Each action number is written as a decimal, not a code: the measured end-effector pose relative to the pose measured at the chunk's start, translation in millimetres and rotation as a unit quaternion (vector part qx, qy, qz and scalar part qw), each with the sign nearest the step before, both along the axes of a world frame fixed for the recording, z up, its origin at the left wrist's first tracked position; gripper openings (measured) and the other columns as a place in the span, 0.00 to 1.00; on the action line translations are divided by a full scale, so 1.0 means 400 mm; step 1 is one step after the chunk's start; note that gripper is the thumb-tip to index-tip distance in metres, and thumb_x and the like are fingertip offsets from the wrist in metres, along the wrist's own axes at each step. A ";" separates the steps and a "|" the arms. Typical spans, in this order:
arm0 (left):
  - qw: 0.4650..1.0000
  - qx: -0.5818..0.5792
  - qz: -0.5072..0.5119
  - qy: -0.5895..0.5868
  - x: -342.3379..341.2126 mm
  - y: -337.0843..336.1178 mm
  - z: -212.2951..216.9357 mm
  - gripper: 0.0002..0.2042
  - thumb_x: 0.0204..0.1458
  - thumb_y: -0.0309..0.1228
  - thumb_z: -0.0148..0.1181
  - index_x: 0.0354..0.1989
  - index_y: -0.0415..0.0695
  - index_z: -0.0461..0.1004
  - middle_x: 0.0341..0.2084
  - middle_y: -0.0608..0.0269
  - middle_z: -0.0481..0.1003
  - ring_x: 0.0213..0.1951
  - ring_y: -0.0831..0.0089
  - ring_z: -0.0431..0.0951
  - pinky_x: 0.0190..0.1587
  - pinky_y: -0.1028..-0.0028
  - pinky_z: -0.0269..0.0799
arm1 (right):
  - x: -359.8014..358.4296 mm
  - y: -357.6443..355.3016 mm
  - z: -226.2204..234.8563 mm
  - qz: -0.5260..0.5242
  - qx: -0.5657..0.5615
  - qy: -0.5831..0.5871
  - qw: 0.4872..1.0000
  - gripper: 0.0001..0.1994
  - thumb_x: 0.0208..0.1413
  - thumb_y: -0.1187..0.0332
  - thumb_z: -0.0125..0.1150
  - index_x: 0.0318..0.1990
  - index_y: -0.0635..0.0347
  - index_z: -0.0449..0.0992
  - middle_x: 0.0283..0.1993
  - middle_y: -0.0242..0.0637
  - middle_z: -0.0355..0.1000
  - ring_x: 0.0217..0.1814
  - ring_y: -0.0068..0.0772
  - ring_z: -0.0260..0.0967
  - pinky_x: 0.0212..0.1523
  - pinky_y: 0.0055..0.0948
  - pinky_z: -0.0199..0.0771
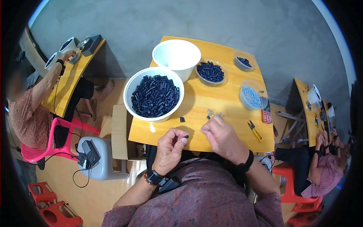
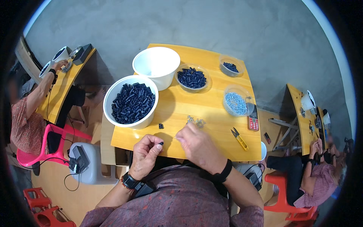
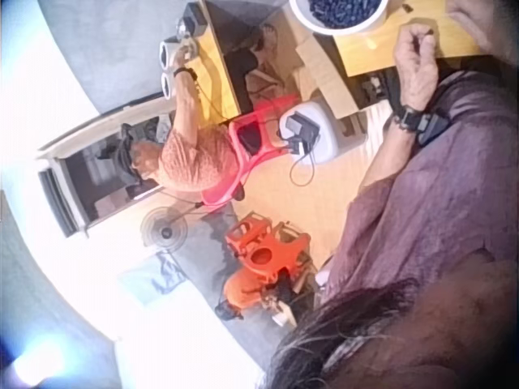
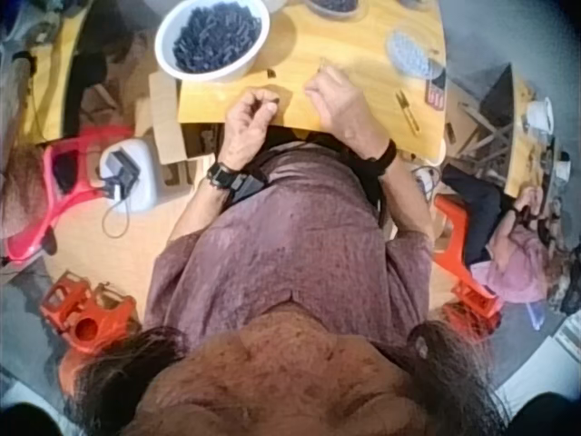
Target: Assembling small black plastic components by hand-inserting metal clips and pins.
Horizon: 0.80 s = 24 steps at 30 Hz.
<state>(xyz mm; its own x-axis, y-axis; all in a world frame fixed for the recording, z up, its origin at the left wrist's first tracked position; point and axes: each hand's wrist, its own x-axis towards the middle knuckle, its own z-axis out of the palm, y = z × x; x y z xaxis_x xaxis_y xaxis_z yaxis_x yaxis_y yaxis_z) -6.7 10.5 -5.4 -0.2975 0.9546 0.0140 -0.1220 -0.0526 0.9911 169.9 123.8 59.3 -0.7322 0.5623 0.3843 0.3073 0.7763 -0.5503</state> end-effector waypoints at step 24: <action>0.995 -0.001 0.024 0.092 0.000 -0.005 0.014 0.02 0.54 0.19 0.64 0.31 0.36 0.76 0.27 0.67 0.77 0.31 0.81 0.74 0.36 0.79 0.72 | -0.056 -0.025 0.065 0.138 0.069 -0.208 0.966 0.04 0.55 0.74 0.52 0.36 0.64 0.66 0.36 0.47 0.65 0.38 0.50 0.71 0.37 0.42 0.72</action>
